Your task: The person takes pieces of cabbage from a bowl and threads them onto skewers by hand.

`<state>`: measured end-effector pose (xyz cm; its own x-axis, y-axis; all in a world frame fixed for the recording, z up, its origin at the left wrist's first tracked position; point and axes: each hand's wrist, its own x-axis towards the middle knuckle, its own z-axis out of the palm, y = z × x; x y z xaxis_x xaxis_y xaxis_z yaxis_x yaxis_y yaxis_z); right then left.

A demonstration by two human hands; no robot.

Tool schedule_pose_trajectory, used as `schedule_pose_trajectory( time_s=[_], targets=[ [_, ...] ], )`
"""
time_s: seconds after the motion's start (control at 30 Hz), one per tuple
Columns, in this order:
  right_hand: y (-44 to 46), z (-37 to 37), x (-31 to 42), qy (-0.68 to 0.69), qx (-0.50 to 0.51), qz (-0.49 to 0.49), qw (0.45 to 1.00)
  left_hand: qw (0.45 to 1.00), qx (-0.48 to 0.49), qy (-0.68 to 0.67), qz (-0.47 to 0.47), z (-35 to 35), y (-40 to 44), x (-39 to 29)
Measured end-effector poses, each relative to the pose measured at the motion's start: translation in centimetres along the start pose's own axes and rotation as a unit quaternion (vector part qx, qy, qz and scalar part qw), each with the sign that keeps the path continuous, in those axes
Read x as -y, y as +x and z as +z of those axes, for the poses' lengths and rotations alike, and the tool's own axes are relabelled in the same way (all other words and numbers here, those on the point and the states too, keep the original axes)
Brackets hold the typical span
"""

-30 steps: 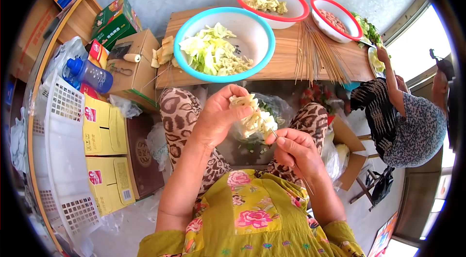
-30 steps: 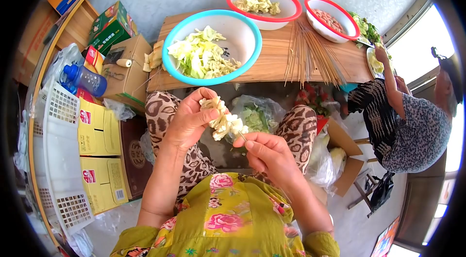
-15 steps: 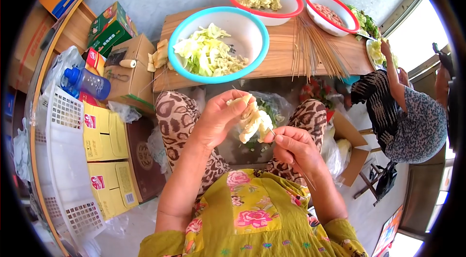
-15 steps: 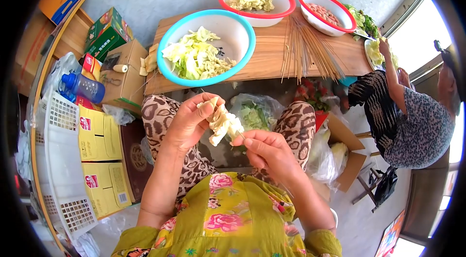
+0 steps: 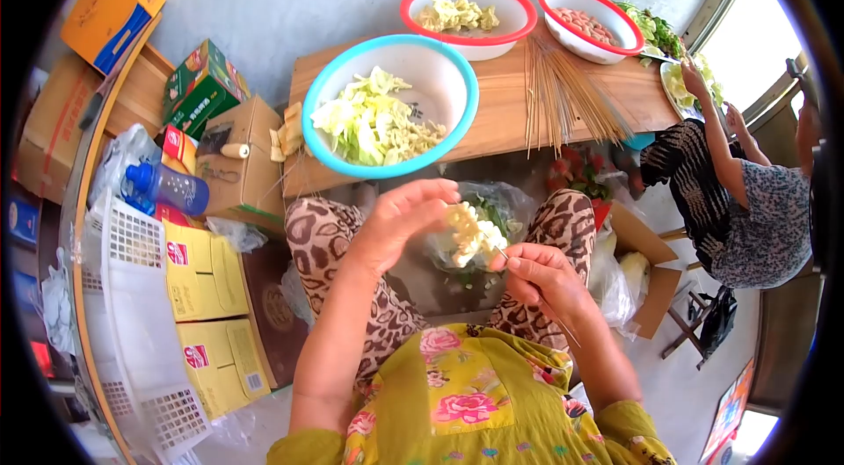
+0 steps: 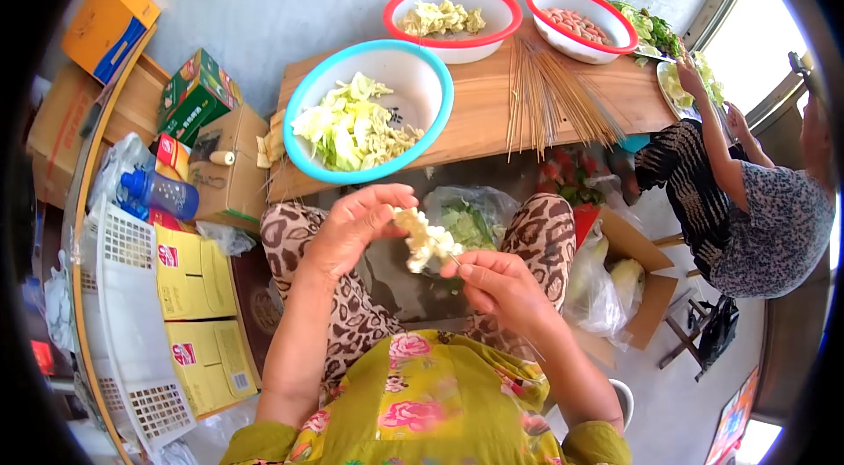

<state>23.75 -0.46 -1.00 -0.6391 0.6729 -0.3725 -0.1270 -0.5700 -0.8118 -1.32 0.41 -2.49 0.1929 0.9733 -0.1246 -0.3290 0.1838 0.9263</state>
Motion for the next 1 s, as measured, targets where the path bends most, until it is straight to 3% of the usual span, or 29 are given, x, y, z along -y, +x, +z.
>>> schedule_pose_trajectory(
  time_s=[0.2,0.43,0.5,0.53,0.57,0.63,0.67,0.73,0.77,0.83,0.87,1.0],
  targets=[
    [0.4,-3.1,-1.9,0.012,-0.052,-0.003,0.999,0.973,-0.169,0.154,0.041,-7.1,4.8,-1.4],
    [1.1,-4.5,-3.0,0.030,-0.065,0.006,0.997,0.927,-0.171,0.331,0.038,-11.0,14.0,0.8],
    [1.2,-4.9,-3.1,0.036,-0.067,0.010,0.997,0.879,-0.147,0.449,0.072,-11.4,16.3,2.7],
    [1.2,-5.1,-3.3,0.044,-0.069,0.012,0.997,0.855,-0.135,0.500,0.027,-10.7,16.8,2.7],
    [1.2,-5.2,-3.4,0.051,-0.070,0.014,0.996,0.831,-0.094,0.547,0.049,-11.3,17.5,3.9],
    [1.1,-5.4,-3.7,0.050,-0.079,0.019,0.995,0.718,0.020,0.662,0.214,-12.0,18.4,5.6],
    [1.1,-5.5,-3.7,0.061,-0.078,0.022,0.995,0.719,0.022,0.661,0.212,-12.5,18.4,6.4],
    [1.1,-5.7,-3.8,0.075,-0.078,0.025,0.994,0.640,-0.014,0.734,0.225,-12.0,17.4,6.2],
    [1.1,-5.8,-3.8,0.070,-0.076,0.027,0.994,0.641,-0.011,0.734,0.224,-12.1,17.6,5.6],
    [1.1,-5.9,-3.7,0.067,-0.076,0.031,0.994,0.637,-0.040,0.770,0.019,-13.0,18.4,4.1],
    [1.1,-5.9,-3.6,0.063,-0.076,0.033,0.995,0.672,-0.066,0.738,0.004,-13.5,18.5,3.7],
    [1.6,-5.9,-3.7,0.055,-0.071,0.032,0.995,0.715,-0.083,0.694,0.013,-14.1,17.8,2.6]
  ],
)
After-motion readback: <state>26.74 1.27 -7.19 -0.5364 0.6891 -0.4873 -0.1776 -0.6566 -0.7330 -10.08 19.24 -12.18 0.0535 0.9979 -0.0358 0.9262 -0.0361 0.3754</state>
